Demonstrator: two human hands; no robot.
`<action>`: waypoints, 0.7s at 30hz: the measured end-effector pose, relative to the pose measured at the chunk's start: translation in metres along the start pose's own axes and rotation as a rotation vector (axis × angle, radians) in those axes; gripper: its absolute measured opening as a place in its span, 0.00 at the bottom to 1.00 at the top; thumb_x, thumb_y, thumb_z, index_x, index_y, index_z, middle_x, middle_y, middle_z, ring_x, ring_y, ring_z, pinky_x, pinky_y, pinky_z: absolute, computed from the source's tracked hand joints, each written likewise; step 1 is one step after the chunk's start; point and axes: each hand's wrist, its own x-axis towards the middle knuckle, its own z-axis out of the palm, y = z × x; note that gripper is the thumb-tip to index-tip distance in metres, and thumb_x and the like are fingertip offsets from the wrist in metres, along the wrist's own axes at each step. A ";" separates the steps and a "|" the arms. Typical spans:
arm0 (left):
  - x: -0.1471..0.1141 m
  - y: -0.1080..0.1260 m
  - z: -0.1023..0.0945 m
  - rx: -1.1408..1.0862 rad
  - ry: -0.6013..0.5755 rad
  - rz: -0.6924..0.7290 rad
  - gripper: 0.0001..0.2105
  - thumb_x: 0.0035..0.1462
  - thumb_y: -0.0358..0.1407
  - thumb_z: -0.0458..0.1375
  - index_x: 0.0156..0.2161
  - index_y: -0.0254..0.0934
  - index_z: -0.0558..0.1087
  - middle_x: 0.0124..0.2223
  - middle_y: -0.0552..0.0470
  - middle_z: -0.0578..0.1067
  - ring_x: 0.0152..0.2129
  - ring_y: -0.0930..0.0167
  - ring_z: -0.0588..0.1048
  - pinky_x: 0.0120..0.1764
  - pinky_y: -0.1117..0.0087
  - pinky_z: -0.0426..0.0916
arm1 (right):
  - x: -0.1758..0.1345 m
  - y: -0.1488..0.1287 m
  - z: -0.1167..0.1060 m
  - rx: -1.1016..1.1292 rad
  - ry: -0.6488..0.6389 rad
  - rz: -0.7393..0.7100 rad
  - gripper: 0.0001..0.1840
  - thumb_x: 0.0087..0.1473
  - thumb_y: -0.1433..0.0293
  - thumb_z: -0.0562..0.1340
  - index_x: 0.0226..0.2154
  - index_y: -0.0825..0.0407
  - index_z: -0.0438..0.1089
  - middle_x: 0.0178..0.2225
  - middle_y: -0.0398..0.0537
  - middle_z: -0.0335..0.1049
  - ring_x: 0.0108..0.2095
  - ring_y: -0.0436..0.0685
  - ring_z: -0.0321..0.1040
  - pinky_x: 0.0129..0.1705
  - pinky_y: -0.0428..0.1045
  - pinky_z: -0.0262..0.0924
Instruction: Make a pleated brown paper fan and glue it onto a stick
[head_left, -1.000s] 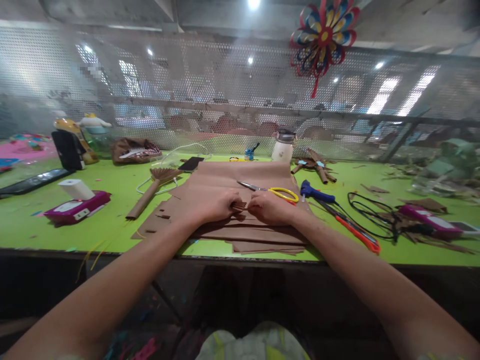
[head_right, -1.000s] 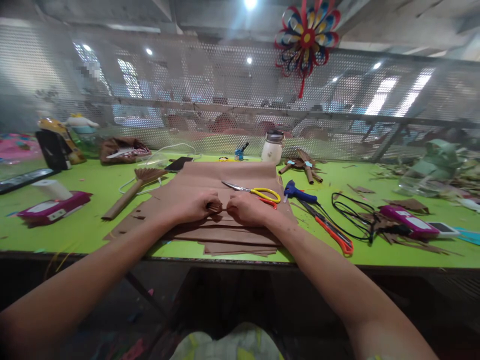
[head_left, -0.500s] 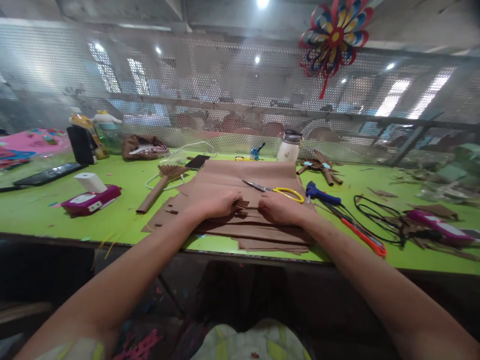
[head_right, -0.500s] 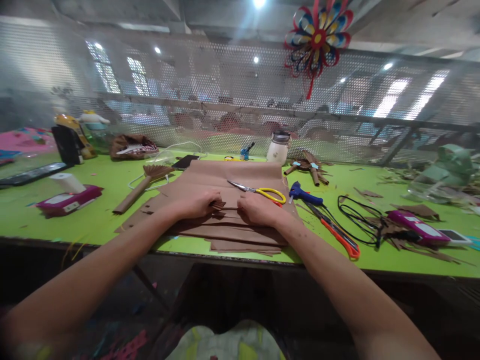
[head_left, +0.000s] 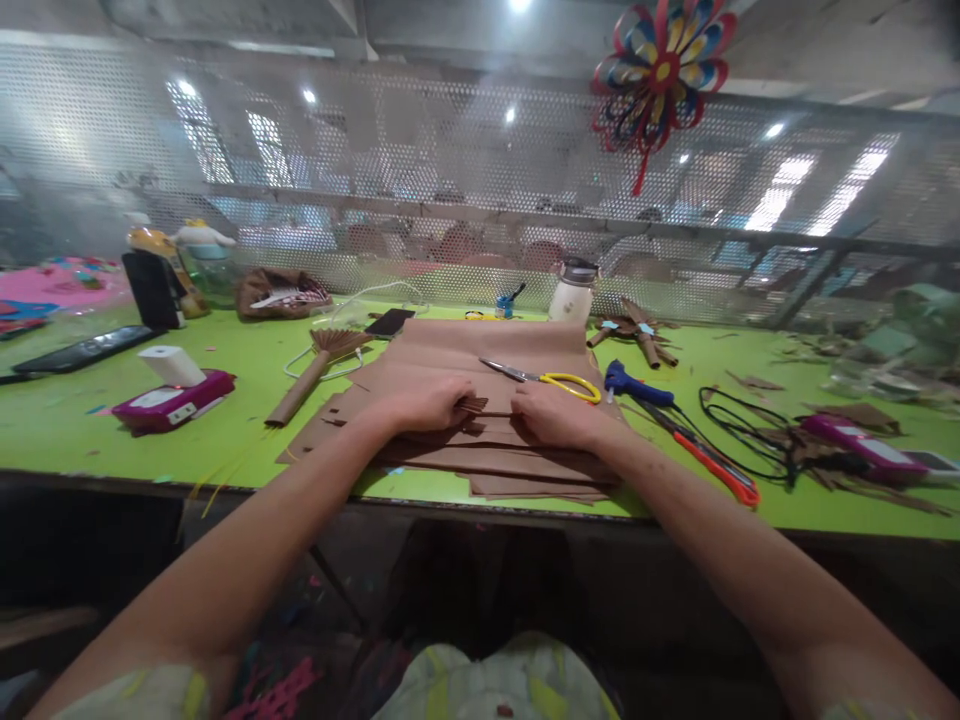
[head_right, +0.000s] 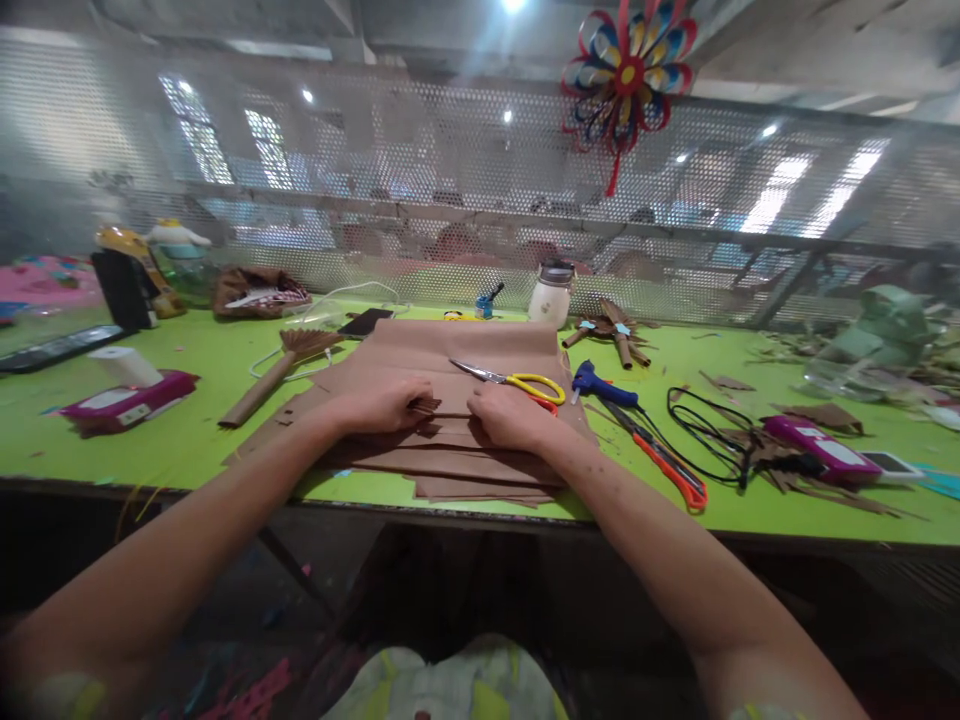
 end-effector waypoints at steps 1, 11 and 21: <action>0.000 0.001 -0.002 -0.003 -0.029 0.007 0.04 0.43 0.31 0.52 0.20 0.35 0.64 0.22 0.55 0.66 0.21 0.75 0.62 0.26 0.74 0.54 | 0.000 0.000 0.000 0.000 0.009 -0.003 0.09 0.51 0.71 0.53 0.29 0.57 0.68 0.31 0.53 0.67 0.31 0.53 0.63 0.32 0.47 0.51; 0.009 0.012 0.005 -0.640 -0.017 -0.285 0.12 0.50 0.38 0.53 0.38 0.34 0.70 0.38 0.50 0.73 0.33 0.71 0.68 0.34 0.73 0.60 | 0.001 -0.014 -0.012 0.055 0.260 0.006 0.06 0.48 0.75 0.54 0.29 0.56 0.66 0.34 0.56 0.63 0.36 0.57 0.57 0.38 0.50 0.53; 0.002 0.019 0.003 -0.891 -0.056 -0.326 0.09 0.43 0.36 0.61 0.29 0.31 0.70 0.21 0.57 0.66 0.17 0.79 0.61 0.23 0.76 0.55 | 0.003 -0.007 -0.004 0.473 0.505 0.047 0.16 0.44 0.75 0.57 0.39 0.56 0.67 0.37 0.53 0.64 0.37 0.55 0.60 0.38 0.50 0.58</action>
